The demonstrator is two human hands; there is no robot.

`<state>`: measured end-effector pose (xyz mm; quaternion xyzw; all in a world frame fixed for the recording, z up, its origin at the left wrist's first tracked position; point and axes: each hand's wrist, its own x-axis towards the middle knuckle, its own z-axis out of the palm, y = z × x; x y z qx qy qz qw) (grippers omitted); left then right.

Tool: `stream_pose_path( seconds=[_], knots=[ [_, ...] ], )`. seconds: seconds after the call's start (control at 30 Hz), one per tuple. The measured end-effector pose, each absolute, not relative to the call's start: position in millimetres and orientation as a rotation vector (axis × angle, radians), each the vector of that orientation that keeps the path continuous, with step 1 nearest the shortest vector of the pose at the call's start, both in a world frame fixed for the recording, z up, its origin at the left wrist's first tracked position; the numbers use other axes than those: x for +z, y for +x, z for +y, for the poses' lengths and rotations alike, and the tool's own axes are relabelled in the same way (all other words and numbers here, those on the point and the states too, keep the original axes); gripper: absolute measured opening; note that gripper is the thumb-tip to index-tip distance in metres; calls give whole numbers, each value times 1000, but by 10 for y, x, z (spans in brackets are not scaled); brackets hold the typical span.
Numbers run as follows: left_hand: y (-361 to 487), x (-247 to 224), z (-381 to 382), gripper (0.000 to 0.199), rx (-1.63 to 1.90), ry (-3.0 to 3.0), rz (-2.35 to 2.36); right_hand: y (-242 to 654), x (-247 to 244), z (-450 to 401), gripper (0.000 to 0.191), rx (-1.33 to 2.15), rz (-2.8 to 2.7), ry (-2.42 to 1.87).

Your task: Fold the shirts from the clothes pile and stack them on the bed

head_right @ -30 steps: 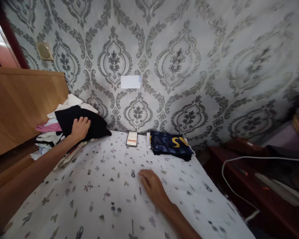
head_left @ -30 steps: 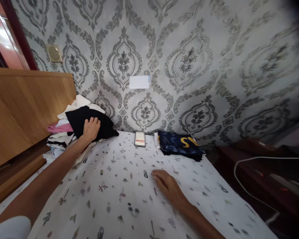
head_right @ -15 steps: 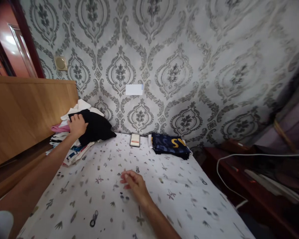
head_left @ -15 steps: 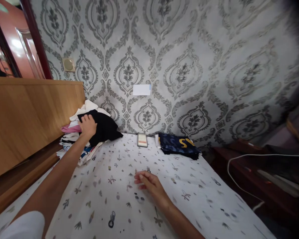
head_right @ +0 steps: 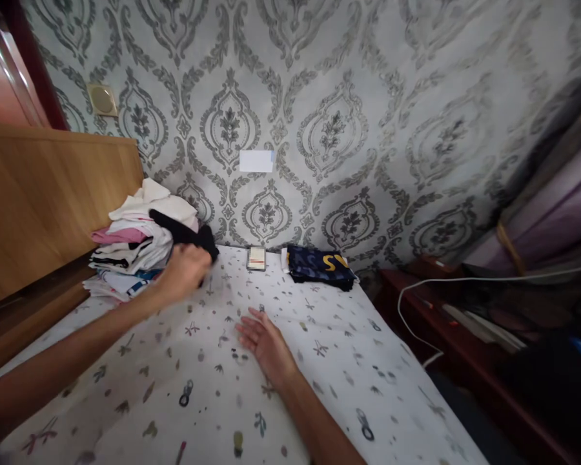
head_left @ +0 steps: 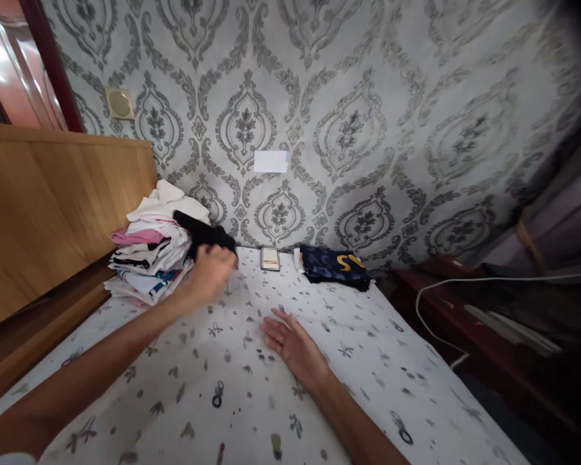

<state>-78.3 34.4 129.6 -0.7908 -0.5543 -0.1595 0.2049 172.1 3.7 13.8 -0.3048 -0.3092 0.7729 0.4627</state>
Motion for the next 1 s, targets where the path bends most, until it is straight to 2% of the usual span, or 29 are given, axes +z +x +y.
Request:
stream_pose_path(
  seconds=[0.1,0.2,0.3,0.47,0.57,0.67,0.83,1.0],
  knots=[
    [-220,766,-359,20,-285,-2702,-943,1782,137,57,45,1889,-652,-751],
    [-30,514,-854,23,-321,-2935,-705,1797,145,48,46,1814,-632,-823],
    [-127,533,-886,26,-413,-2961,-807,1764,148,28,49,1748,-657,-840],
    [-516,627,-349,22,-725,-2557,-1407,1689,74,1,54,1649,-900,-887],
    [-791,565,-56,41,-571,-2457,-1765,1663,-14,-2,35,1571,-1052,-930],
    [-990,530,53,28,-434,-2548,-2020,1678,-13,8,28,1465,-1140,-981],
    [-1087,888,-166,28,-784,-2576,-1810,1854,413,-104,32,1235,-1123,-929],
    [-1383,1364,-520,34,-701,-2975,-1530,2014,941,-714,27,1297,-1354,-846]
  ],
)
